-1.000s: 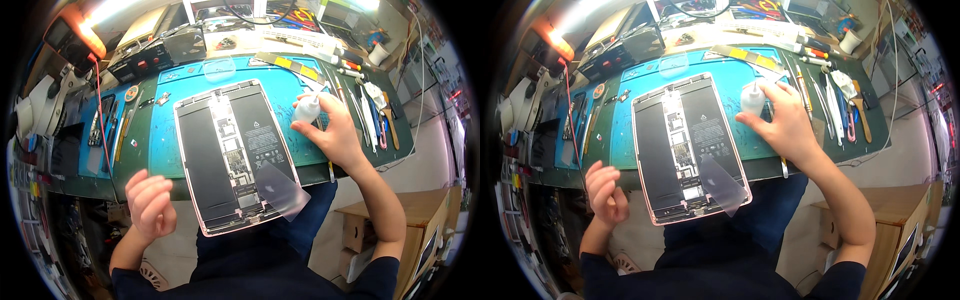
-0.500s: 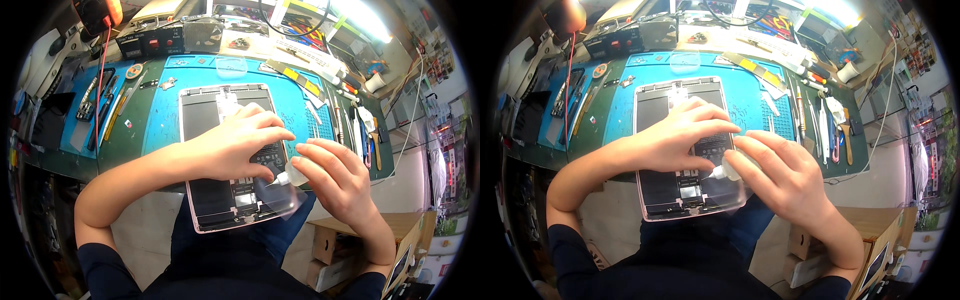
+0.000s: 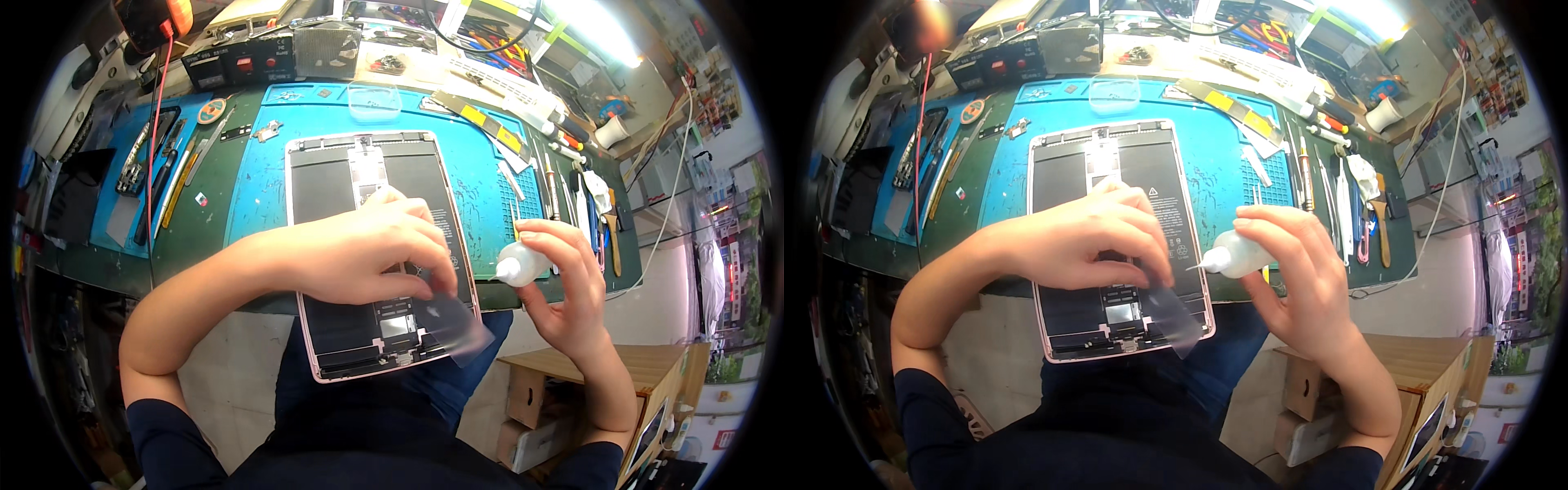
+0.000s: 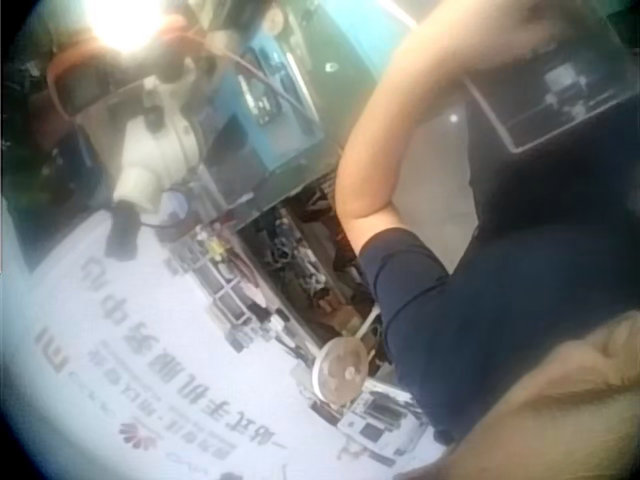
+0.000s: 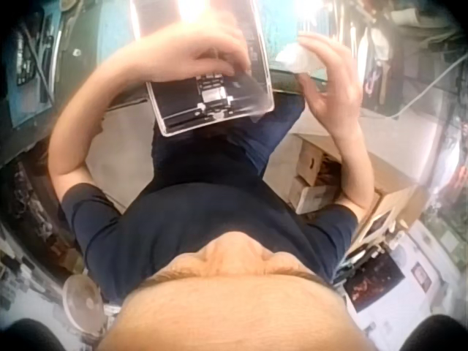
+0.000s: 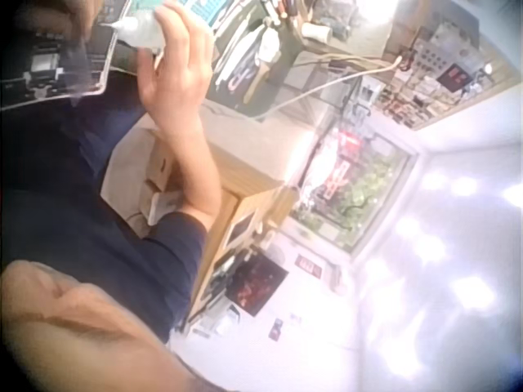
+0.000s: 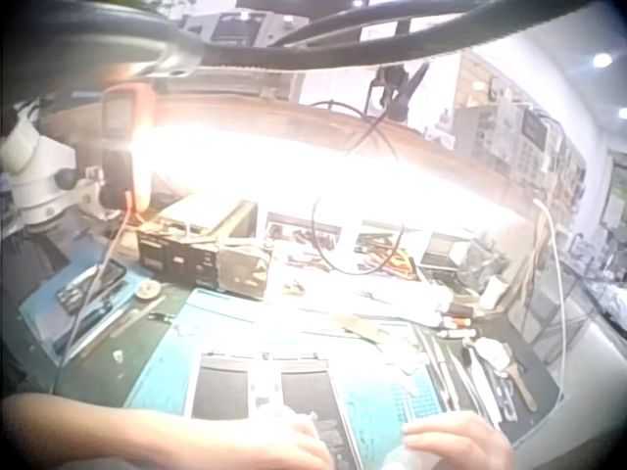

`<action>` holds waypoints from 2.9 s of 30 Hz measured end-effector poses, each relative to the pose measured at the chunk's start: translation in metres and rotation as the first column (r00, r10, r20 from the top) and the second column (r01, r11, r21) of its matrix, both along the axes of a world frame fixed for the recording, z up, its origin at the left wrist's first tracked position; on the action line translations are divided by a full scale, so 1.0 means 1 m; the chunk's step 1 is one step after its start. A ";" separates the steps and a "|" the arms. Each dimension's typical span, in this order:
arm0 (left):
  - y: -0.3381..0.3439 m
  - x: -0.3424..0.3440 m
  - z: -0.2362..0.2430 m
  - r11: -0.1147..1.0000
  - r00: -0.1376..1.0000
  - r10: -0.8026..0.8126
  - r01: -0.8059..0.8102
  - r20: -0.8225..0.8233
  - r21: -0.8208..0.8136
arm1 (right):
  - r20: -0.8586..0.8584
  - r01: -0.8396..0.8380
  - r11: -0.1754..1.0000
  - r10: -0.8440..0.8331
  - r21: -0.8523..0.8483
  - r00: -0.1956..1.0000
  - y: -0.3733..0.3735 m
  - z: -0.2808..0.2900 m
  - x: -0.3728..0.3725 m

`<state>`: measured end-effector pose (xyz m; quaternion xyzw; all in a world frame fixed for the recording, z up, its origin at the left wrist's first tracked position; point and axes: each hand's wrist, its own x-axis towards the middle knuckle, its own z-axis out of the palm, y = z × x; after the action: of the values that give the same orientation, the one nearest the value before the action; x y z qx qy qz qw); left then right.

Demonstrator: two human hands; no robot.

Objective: The person is repairing a tablet by applying a liquid from a small bottle onto the internal components and using a plastic card to spread it. They also use a metal tool to adjust parts inside the device.

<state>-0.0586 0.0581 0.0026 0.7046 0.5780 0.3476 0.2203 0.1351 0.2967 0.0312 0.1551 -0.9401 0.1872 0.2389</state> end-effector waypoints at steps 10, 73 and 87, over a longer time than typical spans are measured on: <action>-0.039 0.011 -0.006 0.932 0.934 0.231 -0.132 -0.274 0.337 | -0.134 -0.061 0.940 0.112 0.336 0.985 -0.014 -0.009 -0.009; -0.067 0.015 0.003 0.835 0.827 0.518 -0.434 -0.220 0.337 | 0.295 0.300 0.868 -0.189 -0.396 0.937 0.023 -0.035 -0.028; -0.045 0.137 -0.013 0.884 0.662 0.467 -0.365 -0.587 0.292 | -0.098 -0.008 0.979 0.029 0.205 0.995 -0.022 0.018 -0.024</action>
<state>0.0784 0.0132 -0.0107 0.6431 0.7357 0.1683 -0.1295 0.1110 0.2748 0.0490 0.1969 -0.9396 0.0840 0.2672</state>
